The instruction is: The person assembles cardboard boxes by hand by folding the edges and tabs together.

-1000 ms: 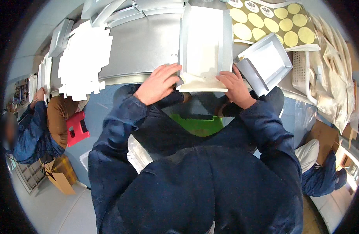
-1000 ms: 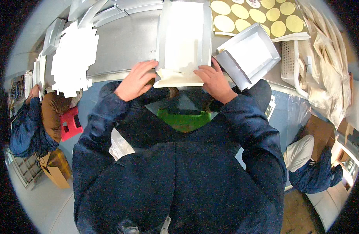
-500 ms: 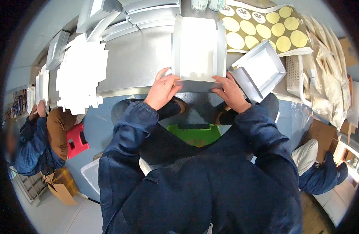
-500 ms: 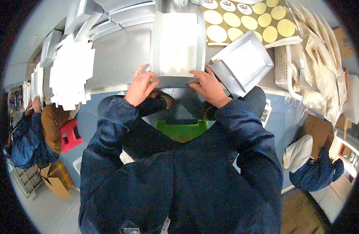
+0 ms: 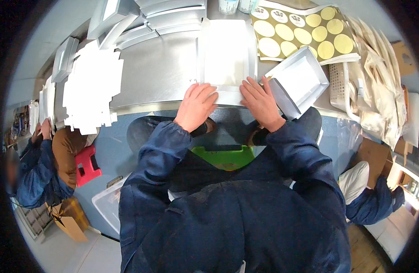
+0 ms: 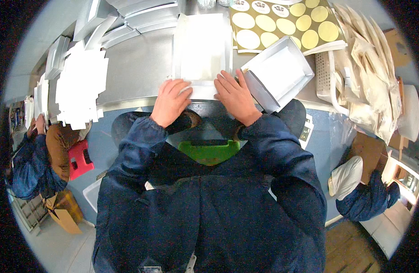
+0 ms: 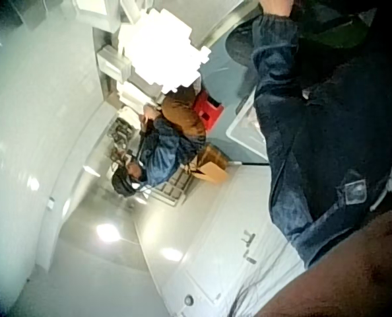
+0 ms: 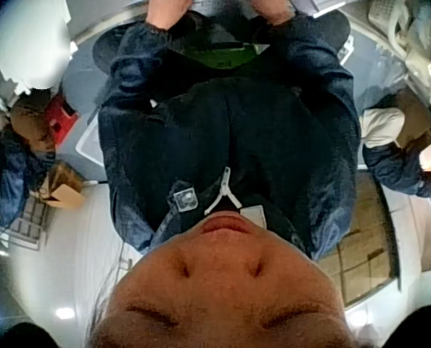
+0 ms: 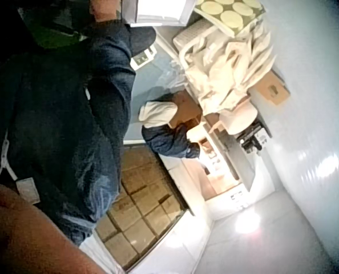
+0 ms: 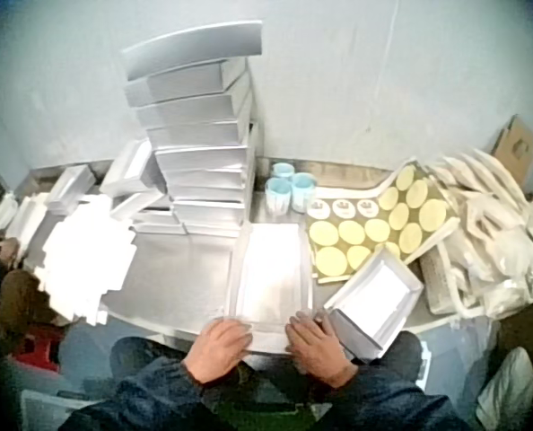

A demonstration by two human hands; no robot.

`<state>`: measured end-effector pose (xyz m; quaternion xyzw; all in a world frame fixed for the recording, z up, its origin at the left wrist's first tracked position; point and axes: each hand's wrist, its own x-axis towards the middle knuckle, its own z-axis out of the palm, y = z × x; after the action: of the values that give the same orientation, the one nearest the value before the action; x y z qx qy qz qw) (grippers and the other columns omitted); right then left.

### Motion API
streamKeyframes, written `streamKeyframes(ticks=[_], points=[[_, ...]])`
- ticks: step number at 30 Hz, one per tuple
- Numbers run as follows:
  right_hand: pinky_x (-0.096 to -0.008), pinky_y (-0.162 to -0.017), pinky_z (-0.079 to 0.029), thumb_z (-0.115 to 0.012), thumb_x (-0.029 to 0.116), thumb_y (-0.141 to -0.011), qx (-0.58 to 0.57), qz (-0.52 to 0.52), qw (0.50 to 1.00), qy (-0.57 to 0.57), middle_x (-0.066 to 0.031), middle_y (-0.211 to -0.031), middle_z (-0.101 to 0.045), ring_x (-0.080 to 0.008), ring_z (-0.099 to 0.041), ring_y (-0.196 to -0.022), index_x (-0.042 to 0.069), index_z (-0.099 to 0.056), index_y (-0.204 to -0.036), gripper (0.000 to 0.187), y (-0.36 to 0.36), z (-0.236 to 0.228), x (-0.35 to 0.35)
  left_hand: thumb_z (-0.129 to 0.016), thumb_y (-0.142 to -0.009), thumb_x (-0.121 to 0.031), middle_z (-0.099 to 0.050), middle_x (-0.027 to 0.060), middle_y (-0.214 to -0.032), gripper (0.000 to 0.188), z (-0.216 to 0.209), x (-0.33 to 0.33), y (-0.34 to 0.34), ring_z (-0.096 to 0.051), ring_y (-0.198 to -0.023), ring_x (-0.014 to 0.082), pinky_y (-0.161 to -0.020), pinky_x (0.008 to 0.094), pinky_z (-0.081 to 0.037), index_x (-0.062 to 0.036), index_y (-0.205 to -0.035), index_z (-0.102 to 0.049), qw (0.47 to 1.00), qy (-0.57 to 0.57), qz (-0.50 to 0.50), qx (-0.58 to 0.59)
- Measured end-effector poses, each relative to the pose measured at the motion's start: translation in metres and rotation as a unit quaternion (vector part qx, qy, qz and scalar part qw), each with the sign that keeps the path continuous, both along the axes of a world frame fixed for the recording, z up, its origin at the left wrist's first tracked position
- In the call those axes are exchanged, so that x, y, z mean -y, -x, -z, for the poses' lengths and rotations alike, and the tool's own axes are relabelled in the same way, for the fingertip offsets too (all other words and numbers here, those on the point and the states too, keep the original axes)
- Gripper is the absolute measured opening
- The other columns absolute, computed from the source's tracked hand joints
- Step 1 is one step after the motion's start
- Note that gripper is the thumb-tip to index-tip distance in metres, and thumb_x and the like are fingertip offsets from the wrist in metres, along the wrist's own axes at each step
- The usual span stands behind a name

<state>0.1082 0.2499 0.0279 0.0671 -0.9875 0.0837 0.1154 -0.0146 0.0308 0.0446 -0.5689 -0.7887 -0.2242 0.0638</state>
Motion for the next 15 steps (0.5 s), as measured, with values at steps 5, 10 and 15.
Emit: streamKeyframes(ticks=[5, 10, 15], points=[[-0.0490, -0.111, -0.028, -0.063, 0.022, -0.082, 0.018, -0.048, 0.999, 0.003, -0.0110, -0.130, -0.054, -0.0246, -0.044, -0.129, 0.002, -0.057, -0.116, 0.040, 0.001, -0.015, 0.006, -0.067, -0.076, -0.013, -0.057, 0.0098, -0.110, 0.041, 0.008, 0.007, 0.000, -0.054, -0.105, 0.0294, -0.092, 0.0406, -0.045, -0.0058, -0.116, -0.059, 0.997, 0.051, 0.020, 0.060], [-0.0440, -0.104, -0.039, -0.065, 0.014, -0.079, 0.044, -0.057, 0.994, 0.077, -0.0106, -0.122, -0.058, -0.0264, -0.054, -0.115, 0.002, -0.056, -0.118, 0.042, -0.011, -0.001, 0.012, -0.056, -0.077, -0.012, -0.056, 0.0086, -0.108, 0.044, 0.004, 0.010, -0.005, -0.056, -0.098, 0.0253, -0.090, 0.0364, -0.045, -0.0044, -0.121, -0.056, 0.994, 0.099, 0.033, -0.026], [-0.0426, -0.103, -0.040, -0.058, 0.010, -0.082, -0.051, -0.046, 0.997, -0.025, -0.0092, -0.113, -0.060, -0.0259, -0.057, -0.108, 0.002, -0.054, -0.122, 0.041, -0.006, -0.002, 0.018, -0.052, -0.079, -0.011, -0.056, 0.0093, -0.103, 0.046, 0.010, 0.004, -0.015, -0.055, -0.099, 0.0238, -0.094, 0.0378, -0.043, -0.0022, -0.124, -0.054, 0.996, 0.042, -0.004, -0.074]])
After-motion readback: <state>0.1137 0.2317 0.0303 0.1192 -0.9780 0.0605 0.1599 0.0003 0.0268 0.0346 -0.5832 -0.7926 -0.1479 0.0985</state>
